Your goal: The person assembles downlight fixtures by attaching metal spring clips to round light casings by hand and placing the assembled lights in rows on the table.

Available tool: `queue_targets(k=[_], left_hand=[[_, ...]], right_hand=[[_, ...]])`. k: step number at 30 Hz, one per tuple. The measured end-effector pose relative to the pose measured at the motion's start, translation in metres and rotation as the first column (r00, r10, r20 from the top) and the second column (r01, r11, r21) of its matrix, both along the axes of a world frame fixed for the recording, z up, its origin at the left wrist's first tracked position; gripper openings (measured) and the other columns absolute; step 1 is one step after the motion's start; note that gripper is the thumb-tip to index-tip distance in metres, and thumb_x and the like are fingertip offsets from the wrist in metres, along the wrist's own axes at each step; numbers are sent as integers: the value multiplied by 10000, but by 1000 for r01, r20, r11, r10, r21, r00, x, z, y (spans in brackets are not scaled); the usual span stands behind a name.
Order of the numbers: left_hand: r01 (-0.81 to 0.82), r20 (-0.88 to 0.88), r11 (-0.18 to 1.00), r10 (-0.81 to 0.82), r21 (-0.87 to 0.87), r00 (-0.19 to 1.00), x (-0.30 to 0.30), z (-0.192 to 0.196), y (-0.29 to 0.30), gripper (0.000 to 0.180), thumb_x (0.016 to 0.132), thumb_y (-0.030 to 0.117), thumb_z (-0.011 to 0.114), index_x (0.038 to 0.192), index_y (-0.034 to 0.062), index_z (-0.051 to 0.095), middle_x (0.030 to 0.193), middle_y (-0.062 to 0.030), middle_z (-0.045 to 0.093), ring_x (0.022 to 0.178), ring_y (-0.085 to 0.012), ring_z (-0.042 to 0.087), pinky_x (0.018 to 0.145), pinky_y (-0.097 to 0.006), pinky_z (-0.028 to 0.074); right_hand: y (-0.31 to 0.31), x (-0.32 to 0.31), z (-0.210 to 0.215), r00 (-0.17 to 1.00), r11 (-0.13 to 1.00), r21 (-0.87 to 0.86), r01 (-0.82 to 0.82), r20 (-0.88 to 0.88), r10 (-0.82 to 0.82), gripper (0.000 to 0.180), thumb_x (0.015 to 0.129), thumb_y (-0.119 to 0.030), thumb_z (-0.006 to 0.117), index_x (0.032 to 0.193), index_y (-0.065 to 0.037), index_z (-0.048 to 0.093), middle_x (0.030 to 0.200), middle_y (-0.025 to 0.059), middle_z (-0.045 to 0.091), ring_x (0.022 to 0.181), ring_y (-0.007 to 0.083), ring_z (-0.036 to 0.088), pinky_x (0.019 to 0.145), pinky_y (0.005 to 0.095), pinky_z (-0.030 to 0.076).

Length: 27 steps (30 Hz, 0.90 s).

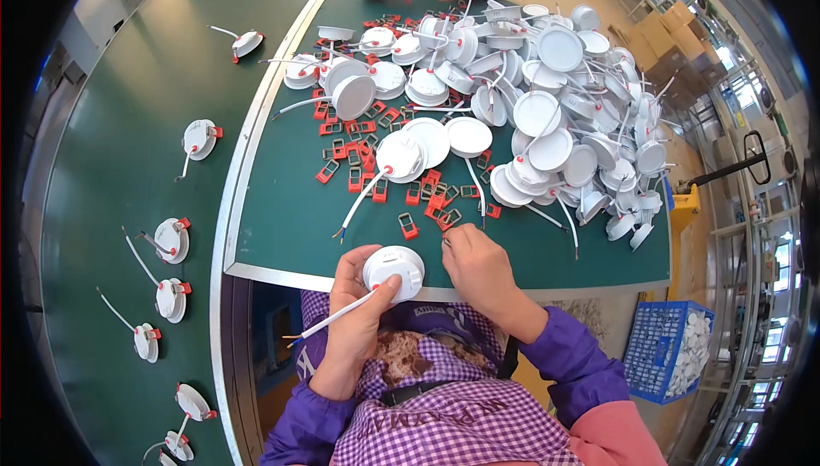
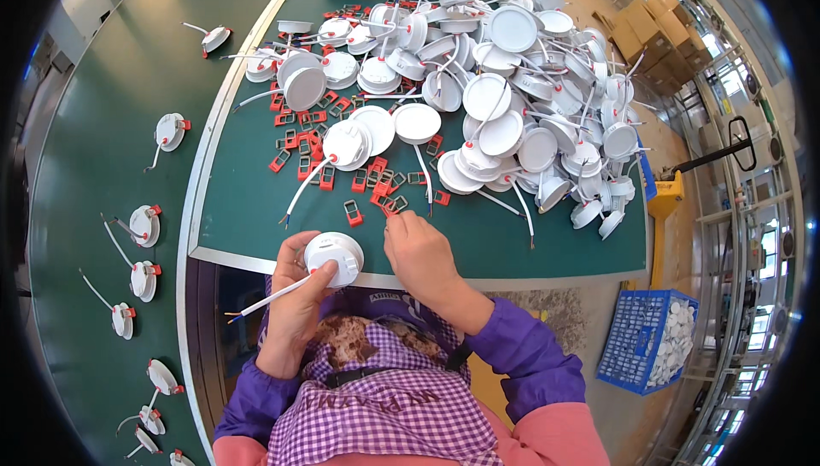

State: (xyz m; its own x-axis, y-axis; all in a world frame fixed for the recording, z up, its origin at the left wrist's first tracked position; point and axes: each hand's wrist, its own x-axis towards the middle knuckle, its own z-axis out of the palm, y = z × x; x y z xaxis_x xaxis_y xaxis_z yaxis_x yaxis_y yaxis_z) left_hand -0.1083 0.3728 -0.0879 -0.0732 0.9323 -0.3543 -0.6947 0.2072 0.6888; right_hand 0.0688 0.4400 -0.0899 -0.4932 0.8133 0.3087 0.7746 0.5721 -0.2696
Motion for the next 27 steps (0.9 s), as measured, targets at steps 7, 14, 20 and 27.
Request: queue_targets(k=[7,14,20,27], left_hand=[[81,-296,994,-57,69,953,8,-11,4,441,826,-10,685,1210,28,471,1088,-89,588,999,-144,593,852,-269,504],[114,-474,989,-54,98,879,10,-7,7,371,822,26,699,1150,-13,531,1032,-93,633,943,-139,615,808,-266,514],[105,-495,989,-40,104,868,12,-5,6,368,826,36,696,1155,-18,538,1029,-102,648,931,-132,620,795,-261,512],[112,-571,988,-31,107,820,17,-7,7,350,823,28,680,1141,-28,544,1016,-114,659,914,-134,629,775,-261,510]], right_hand=[[-2,-8,28,807,832,-547,-93,-530,-259,120,842,-56,643,944,7,631,867,129,634,714,259,634,628,321,500],[-13,-10,39,884,898,-400,-181,-467,-30,151,838,-44,643,978,10,647,935,146,648,791,295,649,678,337,516],[-18,-12,38,886,937,-319,-145,-463,-20,165,821,13,640,984,7,665,946,143,659,794,249,659,671,308,525],[-21,-15,36,904,961,-253,-115,-427,-4,171,790,31,651,959,9,666,914,125,655,763,235,652,653,300,524]])
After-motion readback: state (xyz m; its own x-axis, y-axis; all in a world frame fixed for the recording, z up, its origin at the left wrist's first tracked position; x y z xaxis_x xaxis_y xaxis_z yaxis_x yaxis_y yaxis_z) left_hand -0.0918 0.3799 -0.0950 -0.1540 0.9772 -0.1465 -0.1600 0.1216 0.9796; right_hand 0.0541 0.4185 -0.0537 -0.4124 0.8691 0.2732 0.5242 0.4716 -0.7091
